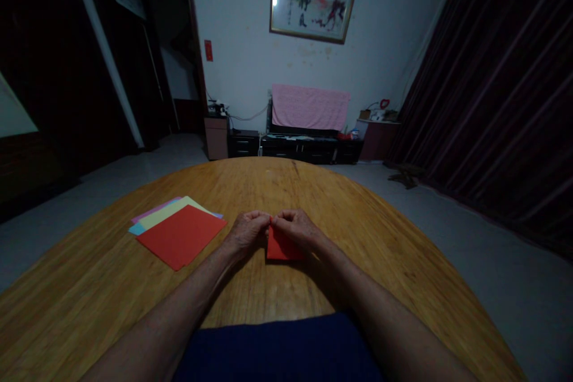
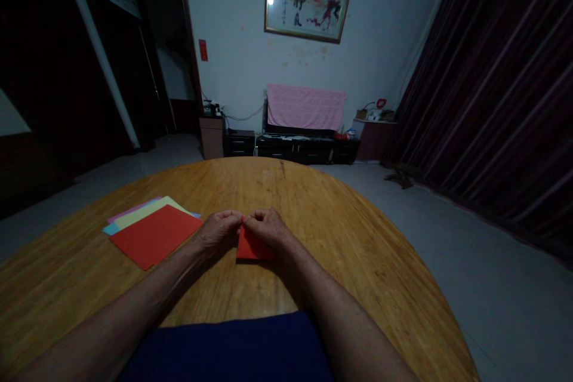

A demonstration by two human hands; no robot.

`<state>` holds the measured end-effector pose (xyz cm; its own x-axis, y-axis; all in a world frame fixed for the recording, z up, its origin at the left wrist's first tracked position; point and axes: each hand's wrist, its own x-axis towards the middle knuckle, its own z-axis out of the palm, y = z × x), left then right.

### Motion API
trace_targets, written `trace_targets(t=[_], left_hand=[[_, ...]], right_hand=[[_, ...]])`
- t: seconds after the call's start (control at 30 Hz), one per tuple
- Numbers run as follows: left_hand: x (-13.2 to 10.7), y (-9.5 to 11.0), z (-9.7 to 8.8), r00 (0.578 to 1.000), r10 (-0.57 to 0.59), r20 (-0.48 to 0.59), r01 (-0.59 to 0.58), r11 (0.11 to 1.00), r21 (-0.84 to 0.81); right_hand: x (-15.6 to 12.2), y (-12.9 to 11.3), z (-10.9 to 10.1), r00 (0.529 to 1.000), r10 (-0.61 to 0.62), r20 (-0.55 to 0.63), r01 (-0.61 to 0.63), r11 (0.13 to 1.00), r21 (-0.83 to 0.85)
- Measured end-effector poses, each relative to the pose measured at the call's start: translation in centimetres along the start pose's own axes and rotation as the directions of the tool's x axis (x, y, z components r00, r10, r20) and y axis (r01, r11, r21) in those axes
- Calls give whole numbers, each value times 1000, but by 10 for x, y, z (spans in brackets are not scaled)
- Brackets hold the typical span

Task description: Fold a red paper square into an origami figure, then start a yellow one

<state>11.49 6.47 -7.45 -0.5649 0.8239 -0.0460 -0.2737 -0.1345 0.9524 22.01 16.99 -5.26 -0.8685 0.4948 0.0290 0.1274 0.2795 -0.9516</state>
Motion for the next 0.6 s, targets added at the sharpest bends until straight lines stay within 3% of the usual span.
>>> trace_targets(t=[0.27, 0.43, 0.6], left_hand=[[-4, 11, -8, 988, -106, 113, 112, 992, -50], [-6, 14, -5, 989, -114, 89, 119, 992, -48], [-12, 14, 2, 998, -43, 46, 45, 998, -35]], right_hand=[[8, 13, 3, 992, -92, -82, 84, 991, -105], [7, 12, 3, 986, -129, -107, 113, 983, -147], [4, 8, 3, 983, -160, -92, 144, 976, -161]])
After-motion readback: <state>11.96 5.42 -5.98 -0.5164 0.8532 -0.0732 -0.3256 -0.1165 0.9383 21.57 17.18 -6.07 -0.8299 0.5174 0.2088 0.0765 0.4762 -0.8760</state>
